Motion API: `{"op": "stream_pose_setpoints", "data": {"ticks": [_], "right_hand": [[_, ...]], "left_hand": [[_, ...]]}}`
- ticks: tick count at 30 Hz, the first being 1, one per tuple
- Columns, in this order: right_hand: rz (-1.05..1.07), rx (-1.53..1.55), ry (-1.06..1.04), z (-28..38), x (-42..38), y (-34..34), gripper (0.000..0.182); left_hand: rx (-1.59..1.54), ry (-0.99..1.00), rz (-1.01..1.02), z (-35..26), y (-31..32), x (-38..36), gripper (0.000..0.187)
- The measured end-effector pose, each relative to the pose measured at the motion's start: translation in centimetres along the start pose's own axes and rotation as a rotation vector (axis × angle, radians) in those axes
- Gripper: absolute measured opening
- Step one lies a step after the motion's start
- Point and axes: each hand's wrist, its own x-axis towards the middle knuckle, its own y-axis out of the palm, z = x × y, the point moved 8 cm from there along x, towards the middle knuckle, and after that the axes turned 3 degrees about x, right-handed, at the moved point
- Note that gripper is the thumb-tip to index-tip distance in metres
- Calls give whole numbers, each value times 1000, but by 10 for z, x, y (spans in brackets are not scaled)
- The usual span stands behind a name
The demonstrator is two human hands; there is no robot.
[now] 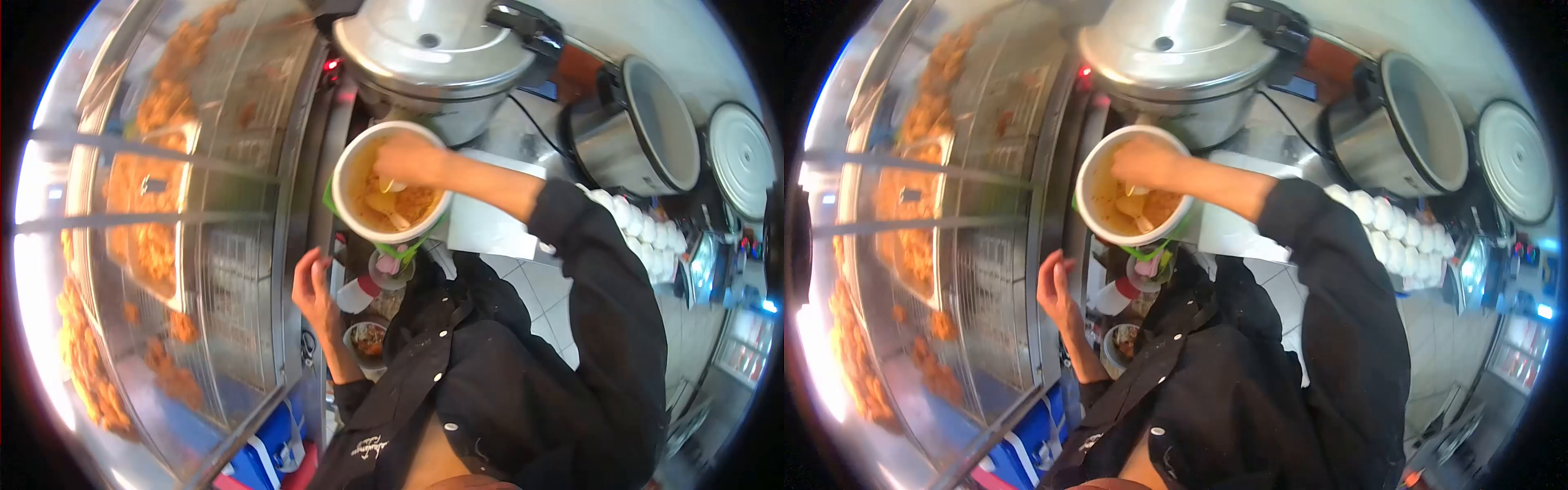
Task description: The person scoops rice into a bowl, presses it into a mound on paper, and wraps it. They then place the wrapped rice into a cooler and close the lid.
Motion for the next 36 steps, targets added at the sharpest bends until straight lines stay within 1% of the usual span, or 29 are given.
{"op": "stream_pose_setpoints", "data": {"ticks": [1, 2, 4, 5, 7, 8, 10, 11, 13, 14, 15, 17, 18, 19, 21, 22, 23, 25, 26, 28, 32, 34, 35, 36], "right_hand": [[33, 98, 19, -4, -9, -17, 11], [43, 288, 126, -5, -24, -44, 16], [-232, 448, 94, 2, -55, -86, 16], [-230, 448, 74, 9, -64, -94, 16], [-437, 641, 85, 15, -81, -118, 8], [-434, 645, 72, 22, -82, -119, 8], [-528, 798, 44, 30, -86, -124, 17], [-530, 802, 40, 35, -85, -122, 17], [-546, 897, -13, 44, -79, -117, 20], [-540, 879, -19, 48, -76, -117, 20], [-541, 881, -7, 49, -72, -116, 20], [-586, 865, -62, 52, -65, -119, 21], [-527, 890, 76, 44, -62, -117, 19], [-515, 890, 79, 39, -60, -114, 19], [-326, 625, 301, 13, -46, -86, 21], [-107, 501, 372, 7, -34, -64, 32], [-101, 506, 368, 10, -22, -54, 32], [306, 404, 571, 12, -8, 0, 30], [311, 402, 567, 16, 2, 12, 30], [690, 250, 401, 37, 8, 54, 27], [778, 240, 366, 38, 10, 77, 28], [778, 188, 474, 24, 1, 77, 30], [789, 183, 473, 21, -5, 77, 30], [682, 121, 496, 14, -7, 69, 23]], "left_hand": [[-65, 11, 22, -10, 7, 6, 28], [-98, 37, 67, -22, 17, 12, 30], [-157, 90, 164, -45, 38, 20, 39], [-250, 78, 235, -54, 50, 23, 49], [-291, 55, 324, -73, 71, 27, 71], [-288, 56, 311, -73, 78, 30, 71], [-581, 34, 401, -77, 95, 30, 86], [-577, 35, 397, -72, 95, 29, 86], [-873, -181, 465, -45, 104, 23, 96], [-954, -233, 444, -35, 103, 20, 93], [-954, -243, 451, -26, 103, 18, 93], [-1001, -232, 322, -9, 89, 22, 87], [-1011, -185, 280, -14, 84, 27, 83], [-1008, -143, 221, -4, 74, 31, 82], [-1001, -121, 139, 1, 57, 35, 81], [-989, -117, 80, 8, 48, 37, 77], [-988, -121, 73, 13, 45, 39, 77], [-909, -68, -79, 24, 30, 46, 74], [-910, -32, -126, 29, 29, 50, 71], [-892, -3, -153, 31, 33, 58, 71], [-846, 87, -249, 37, 49, 70, 70], [-825, 145, -282, 33, 58, 69, 68], [-831, 137, -290, 29, 62, 67, 68], [-841, 172, -286, 18, 65, 65, 69]]}}
